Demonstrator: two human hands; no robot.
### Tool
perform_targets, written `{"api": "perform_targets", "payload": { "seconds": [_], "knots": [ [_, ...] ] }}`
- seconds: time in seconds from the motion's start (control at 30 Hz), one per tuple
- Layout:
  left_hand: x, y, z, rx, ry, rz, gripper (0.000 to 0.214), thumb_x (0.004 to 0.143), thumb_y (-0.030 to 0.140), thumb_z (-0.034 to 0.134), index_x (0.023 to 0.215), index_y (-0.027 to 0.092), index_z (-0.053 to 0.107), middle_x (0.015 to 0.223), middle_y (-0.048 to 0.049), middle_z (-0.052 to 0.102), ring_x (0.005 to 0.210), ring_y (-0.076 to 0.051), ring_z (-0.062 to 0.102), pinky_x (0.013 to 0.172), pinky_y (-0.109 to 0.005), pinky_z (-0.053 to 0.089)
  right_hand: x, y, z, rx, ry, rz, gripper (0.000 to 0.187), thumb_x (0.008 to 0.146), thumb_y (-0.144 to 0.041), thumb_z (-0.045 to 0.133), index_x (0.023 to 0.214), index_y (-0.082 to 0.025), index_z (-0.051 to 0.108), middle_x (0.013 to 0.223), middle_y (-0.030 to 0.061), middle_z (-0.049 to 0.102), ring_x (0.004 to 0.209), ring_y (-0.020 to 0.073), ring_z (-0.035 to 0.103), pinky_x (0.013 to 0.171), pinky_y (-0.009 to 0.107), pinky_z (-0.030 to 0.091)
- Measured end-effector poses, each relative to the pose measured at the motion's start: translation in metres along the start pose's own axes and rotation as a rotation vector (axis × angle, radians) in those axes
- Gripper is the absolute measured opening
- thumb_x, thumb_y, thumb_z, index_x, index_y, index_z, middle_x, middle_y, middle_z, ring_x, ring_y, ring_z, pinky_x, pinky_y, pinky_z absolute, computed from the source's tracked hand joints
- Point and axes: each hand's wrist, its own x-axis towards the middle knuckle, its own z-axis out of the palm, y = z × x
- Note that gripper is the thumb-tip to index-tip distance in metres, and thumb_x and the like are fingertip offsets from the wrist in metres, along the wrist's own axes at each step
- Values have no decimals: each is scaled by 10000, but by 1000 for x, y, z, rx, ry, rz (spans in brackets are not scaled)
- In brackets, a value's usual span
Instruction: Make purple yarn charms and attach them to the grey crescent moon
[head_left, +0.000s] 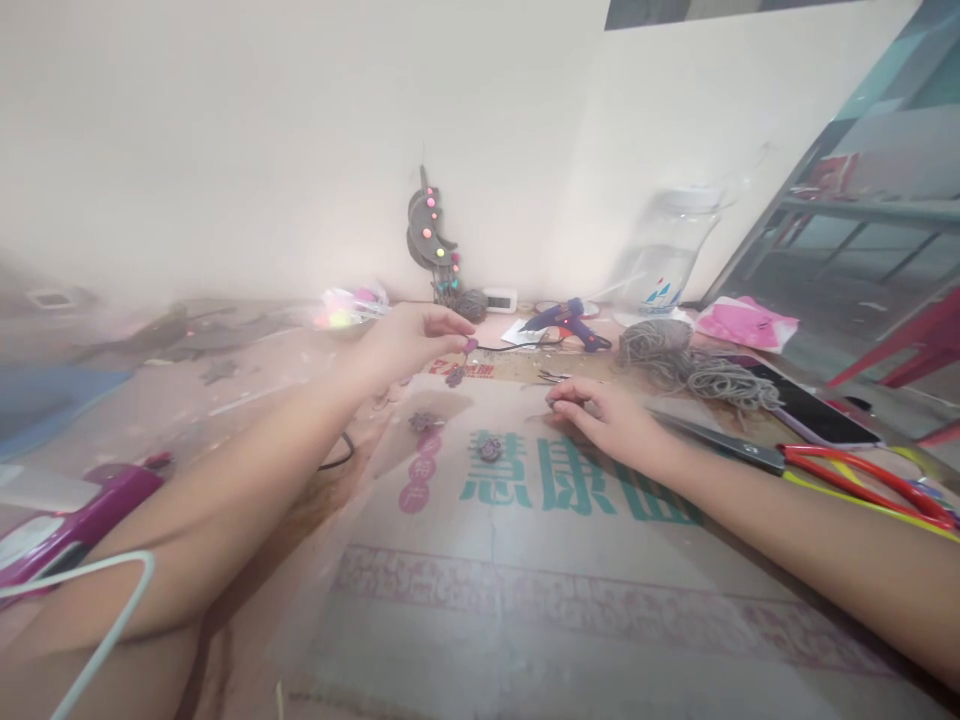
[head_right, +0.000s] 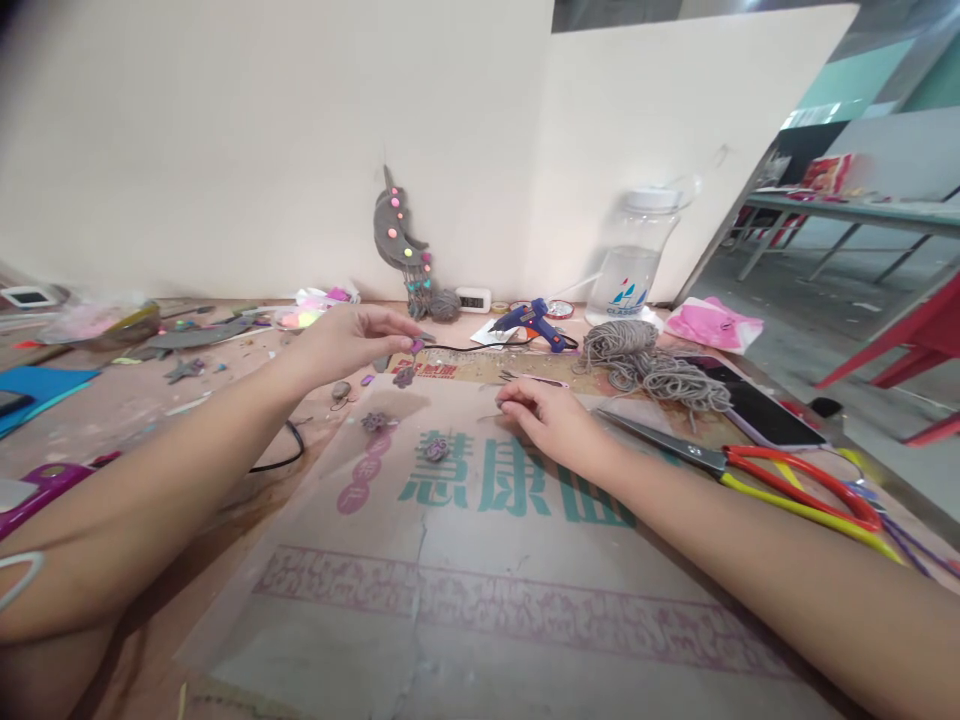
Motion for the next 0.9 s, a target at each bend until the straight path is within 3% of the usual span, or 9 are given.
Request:
{"api": "perform_targets", "payload": {
  "seconds": [0.2,0.33,0.43,0.57,0.8,0.9],
  "knots": [
    [2,-6,-16,13,-183,-44,338,733,453,724,1017,273,757,968,-7,778,945,-213,699,804,-297,511,-1,0,0,-25,2,5,197,914,-320,513,937,-201,668,894,50,737,811,203,675,744,319,511],
    [4,-10,-25,80,-332,-83,328,689,425,738,989,297,770,920,5,783,883,-211,700,755,-280,507,-1,0,0,-28,3,-4,205,911,-325,512,938,-205,675,927,62,748,843,218,686,752,331,519],
    [5,-11,-25,157,-373,-98,321,679,435,729,970,312,779,892,13,784,856,-213,695,726,-273,495,0,0,0,-40,-11,-1,206,913,-326,509,930,-203,673,911,62,744,840,218,684,755,331,519],
    [10,-19,-12,197,-339,-149,352,721,431,686,1040,303,763,896,14,783,924,-214,689,703,-246,478,0,-2,-1,-41,-13,-10,205,909,-324,509,908,-199,671,894,63,742,828,217,683,753,333,520],
    [15,-32,2,326,-64,-128,388,749,398,637,1084,229,738,1027,-34,767,850,-222,687,631,-250,481,0,-6,-2,74,-37,74,192,916,-320,513,957,-198,655,865,48,761,793,206,732,748,328,546],
    [7,-20,3,369,-129,-86,330,769,443,615,999,259,766,907,-18,770,801,-223,679,613,-258,453,0,-5,-3,114,-23,89,217,929,-324,513,1039,-201,655,827,41,775,784,210,740,760,345,558]
  ]
}}
